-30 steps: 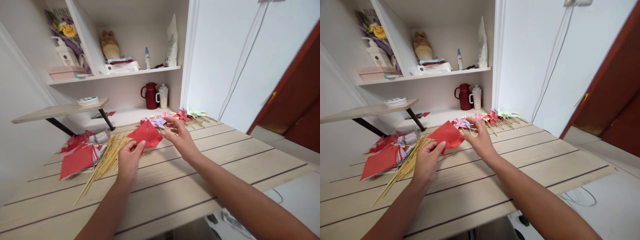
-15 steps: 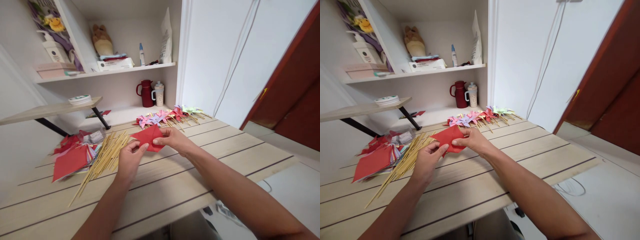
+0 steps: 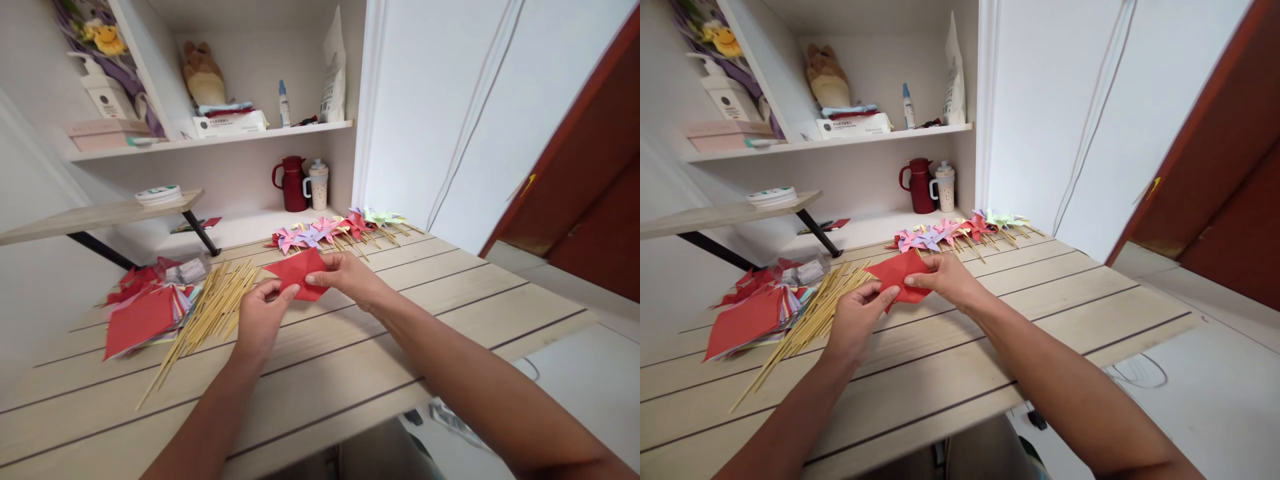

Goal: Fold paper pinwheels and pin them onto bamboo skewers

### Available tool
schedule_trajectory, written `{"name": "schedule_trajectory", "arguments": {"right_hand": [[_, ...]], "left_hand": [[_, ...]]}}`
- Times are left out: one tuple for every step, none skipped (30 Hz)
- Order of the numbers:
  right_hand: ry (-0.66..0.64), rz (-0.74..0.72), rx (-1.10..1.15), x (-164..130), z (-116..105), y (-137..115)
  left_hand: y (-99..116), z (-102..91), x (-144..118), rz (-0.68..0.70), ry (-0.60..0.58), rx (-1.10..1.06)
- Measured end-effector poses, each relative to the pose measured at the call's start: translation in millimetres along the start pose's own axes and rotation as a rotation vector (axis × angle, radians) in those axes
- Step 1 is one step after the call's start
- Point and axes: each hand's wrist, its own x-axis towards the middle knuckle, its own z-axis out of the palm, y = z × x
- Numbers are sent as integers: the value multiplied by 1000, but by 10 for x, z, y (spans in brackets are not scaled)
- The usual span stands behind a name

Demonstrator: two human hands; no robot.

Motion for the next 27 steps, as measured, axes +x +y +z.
{"name": "schedule_trajectory", "arguments": {"right_hand": [[-1, 3, -7, 0, -1, 5], [-2, 7, -14, -1, -2, 11], [-4, 11, -19, -2, -1, 17], [-6, 17, -24, -4, 2, 23], [-4, 25, -28, -6, 6, 27], [3, 36, -32, -10, 11, 29], [12, 51, -35, -13, 17, 30], [21, 67, -37, -16, 24, 29], [29, 81, -34, -18, 30, 27], [35, 92, -27, -20, 35, 26], [37, 98, -18, -20, 40, 25], [39, 100, -9, -19, 43, 25], [43, 101, 0, -17, 45, 27], [49, 103, 7, -14, 46, 30], [56, 107, 11, -10, 46, 34], [63, 112, 13, -7, 46, 40], [69, 116, 14, -5, 46, 45], [73, 119, 14, -4, 46, 49], [72, 121, 13, -4, 47, 52], [69, 121, 12, -6, 48, 53], [62, 120, 12, -8, 49, 53], [55, 121, 15, -10, 50, 51], [46, 122, 18, -13, 51, 48], [41, 124, 22, -15, 51, 45], [38, 123, 23, -16, 50, 42], [34, 118, 22, -17, 48, 39], [30, 111, 15, -17, 46, 37]], "left_hand": [[1, 3, -1, -5, 3, -10], [1, 6, -2, -10, 1, -20], [1, 10, -2, -16, -5, -31], [0, 13, -3, -20, -11, -40], [0, 16, -4, -24, -17, -49], [0, 19, -4, -30, -22, -56], [-1, 22, -4, -37, -23, -61], [-1, 25, -5, -45, -23, -64], [-2, 27, -6, -50, -22, -65], [-2, 30, -7, -54, -19, -64], [-2, 33, -9, -58, -17, -60], [-1, 37, -11, -61, -15, -57], [0, 40, -13, -64, -13, -54], [0, 44, -16, -66, -11, -51], [0, 47, -20, -66, -8, -47], [0, 50, -22, -62, -4, -41], [-2, 52, -25, -57, 0, -32], [-5, 54, -26, -49, 7, -23], [-9, 54, -27, -41, 13, -12], [-13, 54, -26, -34, 18, 0], [-18, 54, -24, -30, 23, 11], [-22, 53, -22, -27, 28, 23], [-26, 53, -20, -23, 34, 34], [-30, 52, -17, -20, 39, 44], [-33, 51, -14, -15, 45, 51], [-35, 49, -12, -11, 47, 57], [-37, 48, -11, -7, 46, 62]]}}
